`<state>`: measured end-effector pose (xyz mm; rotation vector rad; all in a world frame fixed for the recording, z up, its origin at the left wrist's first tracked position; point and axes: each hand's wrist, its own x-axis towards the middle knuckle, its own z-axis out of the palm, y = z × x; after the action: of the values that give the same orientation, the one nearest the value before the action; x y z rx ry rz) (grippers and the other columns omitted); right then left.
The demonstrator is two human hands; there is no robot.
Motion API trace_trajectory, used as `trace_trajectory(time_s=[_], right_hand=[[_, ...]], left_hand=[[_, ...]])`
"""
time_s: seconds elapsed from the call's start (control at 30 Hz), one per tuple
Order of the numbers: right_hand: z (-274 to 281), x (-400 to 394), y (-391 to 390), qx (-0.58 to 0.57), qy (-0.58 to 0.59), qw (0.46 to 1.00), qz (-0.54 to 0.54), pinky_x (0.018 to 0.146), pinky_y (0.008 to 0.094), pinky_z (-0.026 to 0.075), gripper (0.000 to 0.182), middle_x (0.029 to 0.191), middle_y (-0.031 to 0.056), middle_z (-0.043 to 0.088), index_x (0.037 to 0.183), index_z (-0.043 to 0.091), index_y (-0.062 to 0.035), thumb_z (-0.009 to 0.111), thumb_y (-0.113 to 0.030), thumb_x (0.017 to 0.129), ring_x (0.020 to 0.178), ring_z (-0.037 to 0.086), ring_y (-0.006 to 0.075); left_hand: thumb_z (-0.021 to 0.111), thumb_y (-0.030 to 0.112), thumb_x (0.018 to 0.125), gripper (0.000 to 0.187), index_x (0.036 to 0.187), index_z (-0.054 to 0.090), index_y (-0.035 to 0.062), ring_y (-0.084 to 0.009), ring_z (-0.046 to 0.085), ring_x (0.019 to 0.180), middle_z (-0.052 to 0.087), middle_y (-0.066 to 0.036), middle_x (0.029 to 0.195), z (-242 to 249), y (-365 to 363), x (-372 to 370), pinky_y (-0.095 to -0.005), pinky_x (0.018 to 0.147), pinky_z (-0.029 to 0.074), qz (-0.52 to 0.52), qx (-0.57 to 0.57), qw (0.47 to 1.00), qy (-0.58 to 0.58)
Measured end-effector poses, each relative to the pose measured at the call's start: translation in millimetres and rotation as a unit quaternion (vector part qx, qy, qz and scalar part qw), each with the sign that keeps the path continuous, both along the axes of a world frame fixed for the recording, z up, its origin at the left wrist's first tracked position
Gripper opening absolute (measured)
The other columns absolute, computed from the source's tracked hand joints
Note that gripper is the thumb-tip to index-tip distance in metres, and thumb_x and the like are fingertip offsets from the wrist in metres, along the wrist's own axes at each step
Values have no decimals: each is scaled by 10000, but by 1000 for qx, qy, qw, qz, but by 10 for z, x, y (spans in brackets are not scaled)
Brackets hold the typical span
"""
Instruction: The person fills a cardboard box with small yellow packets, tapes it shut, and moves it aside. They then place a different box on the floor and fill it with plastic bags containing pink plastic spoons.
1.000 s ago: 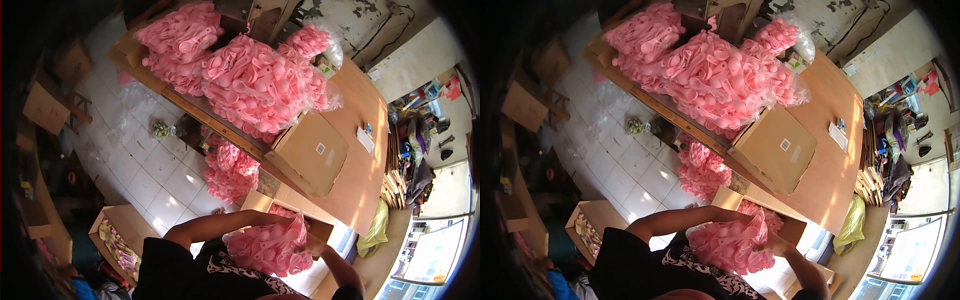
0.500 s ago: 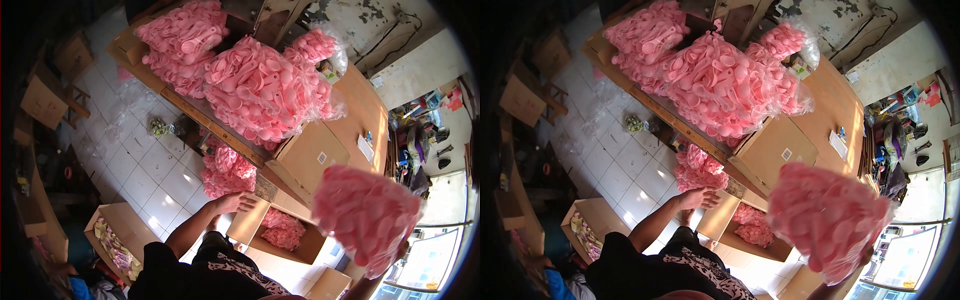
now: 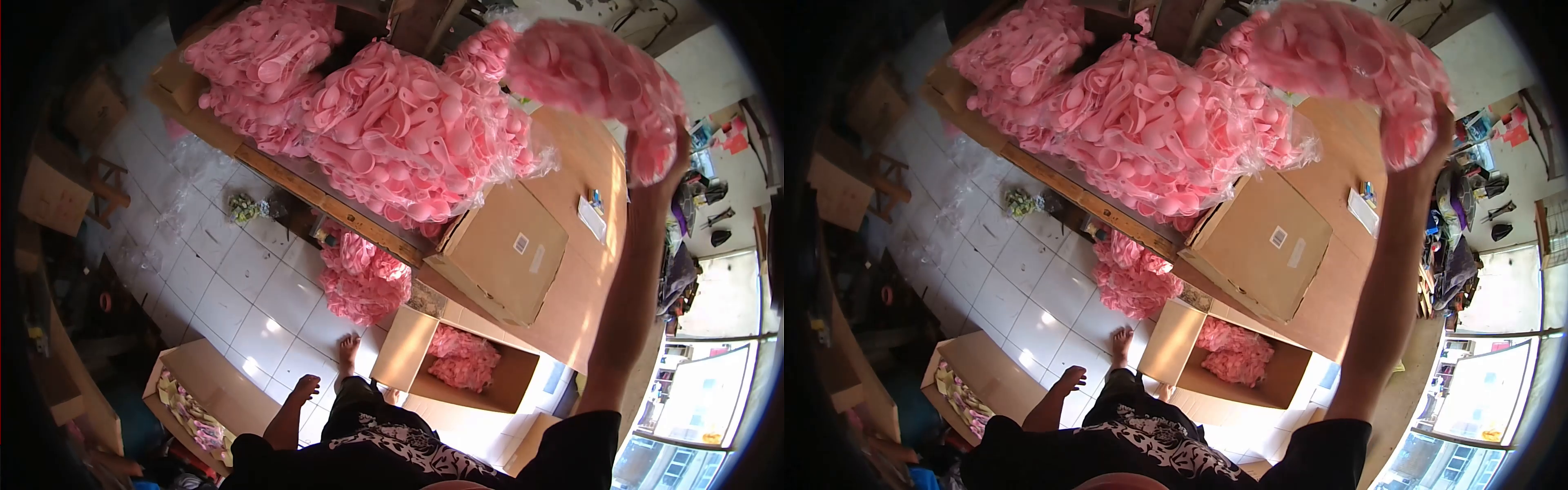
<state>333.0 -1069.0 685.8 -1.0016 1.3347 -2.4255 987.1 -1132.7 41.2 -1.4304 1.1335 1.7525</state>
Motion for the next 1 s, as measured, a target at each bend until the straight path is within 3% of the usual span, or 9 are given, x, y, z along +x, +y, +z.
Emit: trace_trajectory(time_s=[0.03,0.07,0.17,0.2,0.3,0.63,0.8,0.93,1.0], right_hand=[[-126,-33,-197,-46,-50,997,-37,913,399,480,486,1223,177,540,1286,423,7,456,-281,895,1074,567,285],[-372,-412,-202,-107,-43,978,175,896,397,494,490,1220,167,543,1294,419,-15,443,-309,903,1061,572,281],[-1177,-1057,-502,-107,-97,936,320,894,361,485,517,1171,108,558,1300,419,-53,476,-372,898,1003,578,221],[-1332,-821,-623,-12,-89,984,154,902,343,473,488,1134,108,579,1277,444,-51,487,-343,888,1014,570,221],[-2004,-1333,-480,317,-217,918,100,826,358,520,398,1053,107,610,1169,527,-27,554,-248,839,917,618,236],[-1819,-1093,-441,421,-176,890,14,815,378,527,414,1092,108,616,1148,561,-30,643,-293,839,913,622,221],[-1718,-981,-472,605,-89,751,-248,774,380,507,580,1093,108,623,1138,582,-47,738,-431,731,961,601,205],[-1672,-600,-289,552,246,623,-497,756,352,502,536,1094,123,622,1109,590,-22,738,-385,743,919,612,217],[-1416,135,-183,370,317,738,-466,755,340,485,444,1029,140,619,1097,577,-10,731,-207,731,857,618,245]], left_hand=[[560,376,853,356,1129,515,155,-185,609,830,606,-44,996,24,22,-9,-400,692,440,-6,-5,1000,-5],[568,371,850,348,1121,516,158,-184,613,815,613,-46,970,60,30,-32,-391,688,440,-9,-11,1000,-1],[564,362,865,331,1122,515,157,-182,619,812,619,-47,953,60,20,-105,-377,687,441,1,-29,999,28],[559,356,874,331,1133,514,156,-183,622,825,621,-52,969,88,2,-136,-371,689,443,23,-38,998,45],[549,348,887,334,1155,510,153,-186,629,849,626,-61,998,146,-115,-270,-366,692,445,58,-57,994,68],[568,321,875,320,1134,529,139,-169,637,783,638,-67,955,54,-102,-19,-312,591,428,109,-75,991,34],[582,299,863,314,1122,536,128,-160,638,725,639,-68,916,75,5,-41,-279,524,416,130,-74,988,28],[556,332,881,349,1173,510,146,-192,632,874,631,-67,1010,151,40,-124,-361,709,456,108,-65,991,38],[542,334,891,356,1190,502,145,-200,632,897,629,-75,1036,113,46,-152,-373,735,458,100,-70,992,34]])
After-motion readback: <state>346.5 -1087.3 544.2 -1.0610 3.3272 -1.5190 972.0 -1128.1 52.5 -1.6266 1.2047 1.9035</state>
